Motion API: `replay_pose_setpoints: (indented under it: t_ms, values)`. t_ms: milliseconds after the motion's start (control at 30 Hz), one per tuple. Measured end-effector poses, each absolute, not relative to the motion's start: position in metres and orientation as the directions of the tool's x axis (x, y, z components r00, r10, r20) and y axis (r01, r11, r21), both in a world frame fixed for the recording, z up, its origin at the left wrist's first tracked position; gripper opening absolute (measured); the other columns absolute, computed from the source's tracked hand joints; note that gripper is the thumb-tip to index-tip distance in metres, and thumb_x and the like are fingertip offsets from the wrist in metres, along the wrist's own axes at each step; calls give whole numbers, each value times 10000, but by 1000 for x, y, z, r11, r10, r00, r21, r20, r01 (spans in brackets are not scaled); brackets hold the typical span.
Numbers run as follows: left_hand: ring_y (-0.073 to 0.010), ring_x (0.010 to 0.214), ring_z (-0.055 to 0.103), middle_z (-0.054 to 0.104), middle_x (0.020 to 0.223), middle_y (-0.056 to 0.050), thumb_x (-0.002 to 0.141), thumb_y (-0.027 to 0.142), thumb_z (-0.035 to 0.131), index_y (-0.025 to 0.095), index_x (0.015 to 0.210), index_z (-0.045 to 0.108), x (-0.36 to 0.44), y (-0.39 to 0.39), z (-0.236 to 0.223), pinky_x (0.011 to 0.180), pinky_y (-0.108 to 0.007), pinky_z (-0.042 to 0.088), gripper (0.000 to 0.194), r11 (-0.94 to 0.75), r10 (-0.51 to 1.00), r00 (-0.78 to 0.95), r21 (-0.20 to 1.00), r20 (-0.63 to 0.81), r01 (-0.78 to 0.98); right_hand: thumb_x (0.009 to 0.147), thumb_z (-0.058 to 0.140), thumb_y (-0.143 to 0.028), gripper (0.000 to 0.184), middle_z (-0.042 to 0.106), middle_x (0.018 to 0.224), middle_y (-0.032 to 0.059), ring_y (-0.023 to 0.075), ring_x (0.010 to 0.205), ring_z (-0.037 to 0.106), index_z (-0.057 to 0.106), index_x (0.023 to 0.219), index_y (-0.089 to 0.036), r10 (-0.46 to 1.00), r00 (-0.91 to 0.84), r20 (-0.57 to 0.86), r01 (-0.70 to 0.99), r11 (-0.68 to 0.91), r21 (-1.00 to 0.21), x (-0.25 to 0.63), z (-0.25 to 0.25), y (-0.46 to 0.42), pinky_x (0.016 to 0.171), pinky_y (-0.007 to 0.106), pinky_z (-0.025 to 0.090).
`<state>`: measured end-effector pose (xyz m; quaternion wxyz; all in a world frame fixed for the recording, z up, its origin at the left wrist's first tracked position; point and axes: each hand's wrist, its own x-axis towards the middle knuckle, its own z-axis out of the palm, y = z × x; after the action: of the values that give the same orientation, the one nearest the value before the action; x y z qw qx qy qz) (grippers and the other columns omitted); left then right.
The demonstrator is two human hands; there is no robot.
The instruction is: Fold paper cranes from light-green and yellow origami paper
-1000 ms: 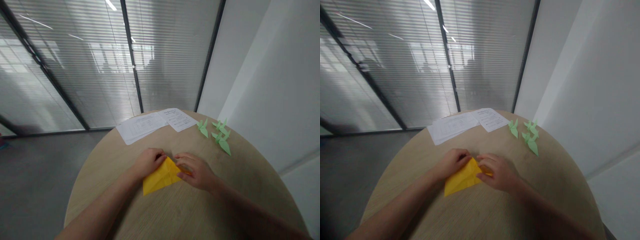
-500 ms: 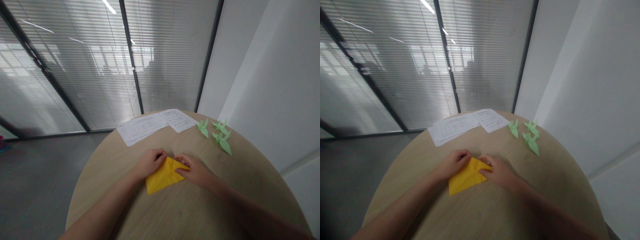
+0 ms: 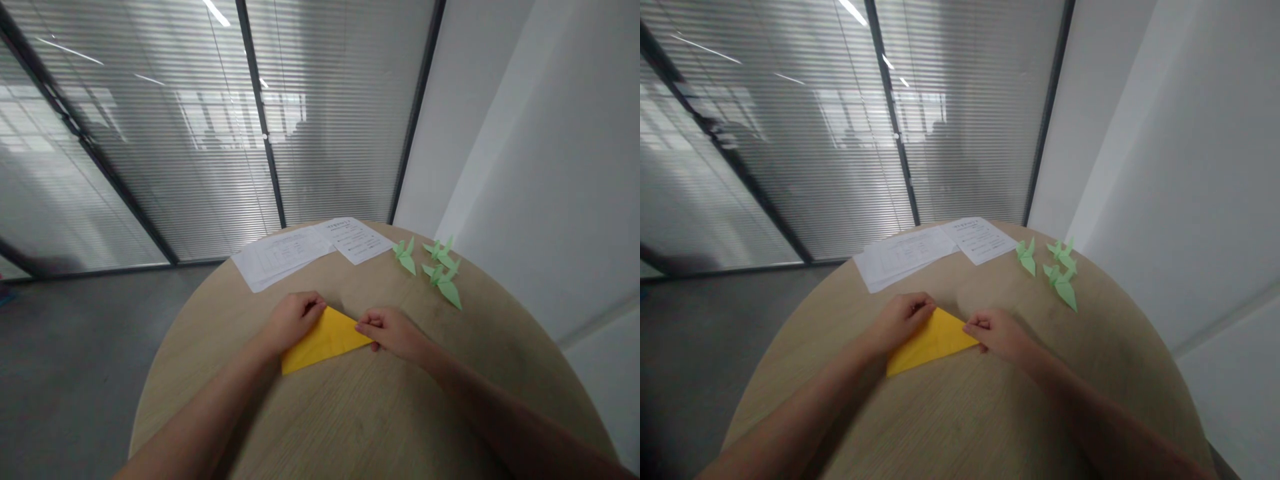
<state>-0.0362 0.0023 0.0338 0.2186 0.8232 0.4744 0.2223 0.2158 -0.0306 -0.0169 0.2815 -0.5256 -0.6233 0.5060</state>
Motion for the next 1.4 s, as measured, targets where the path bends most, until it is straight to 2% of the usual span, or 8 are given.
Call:
replay_pose_setpoints:
  t_ms: [400, 667, 800, 900, 967, 1067, 1233, 1400]
  values:
    - [-249, 848, 688, 764, 905, -75, 963, 329, 495, 213, 888, 700, -52, 17, 27, 766, -353, 488, 248, -428, 904, 340, 523, 259, 737, 942, 612, -348, 200, 727, 782, 21, 77, 458, 506, 663, 831, -188, 964, -236, -126, 360, -34, -933, 220, -25, -22, 433, 194, 402]
    - [-256, 898, 641, 701, 918, -86, 947, 333, 500, 216, 872, 633, -42, -5, 47, 817, -371, 496, 192, -398, 832, 98, 465, 546, 791, 967, 569, -440, 241, 741, 865, 69, 185, 700, 668, 675, 901, -234, 900, 47, 434, 508, 353, -786, 228, -16, -30, 619, 288, 544]
    - [-190, 667, 597, 645, 695, -34, 981, 481, 478, 209, 719, 617, -22, -18, 45, 672, -321, 479, 402, -381, 923, 298, 675, 242, 632, 998, 580, -381, 197, 763, 920, 79, 216, 824, 711, 684, 887, -256, 757, -52, 652, 603, 544, -583, 229, -6, -41, 759, 350, 579]
    - [-184, 632, 633, 681, 718, -54, 970, 656, 439, 176, 792, 669, -9, -20, 35, 615, -310, 510, 561, -72, 938, 339, 918, -70, 391, 1006, 612, -307, 146, 778, 957, 70, 219, 917, 724, 697, 896, -265, 616, -240, 751, 587, 708, -393, 222, 0, -51, 857, 376, 580]
    - [-196, 690, 682, 729, 810, -90, 941, 724, 462, 152, 871, 697, -4, -19, 28, 620, -308, 539, 622, 106, 929, 327, 970, -175, 218, 1012, 617, -262, 145, 780, 944, 62, 204, 892, 716, 702, 895, -255, 505, -365, 782, 531, 803, -270, 215, 4, -55, 858, 366, 579]
    - [-201, 777, 711, 760, 890, -110, 884, 696, 611, 144, 917, 709, -4, -16, 21, 671, -303, 566, 562, 207, 927, 305, 976, -219, 71, 1026, 598, -235, 161, 775, 944, 58, 195, 890, 702, 714, 915, -241, 412, -513, 753, 446, 877, -176, 206, 7, -58, 869, 360, 579]
    - [-217, 842, 719, 757, 856, -92, 860, 630, 680, 163, 926, 708, -8, -10, 15, 753, -329, 576, 473, 202, 939, 276, 979, -204, 33, 1020, 617, -291, 128, 766, 981, 60, 207, 954, 703, 729, 981, -244, 400, -642, 653, 379, 907, -184, 203, 6, -57, 928, 378, 574]
    - [-216, 834, 723, 782, 951, -106, 824, 545, 734, 168, 943, 720, -17, 1, 9, 753, -333, 564, 396, 171, 939, 290, 982, -186, 77, 974, 664, -362, 232, 723, 1271, 115, 289, 1230, 648, 723, 1173, -258, 530, -409, 743, 535, 799, -275, 214, 1, -55, 1101, 496, 502]
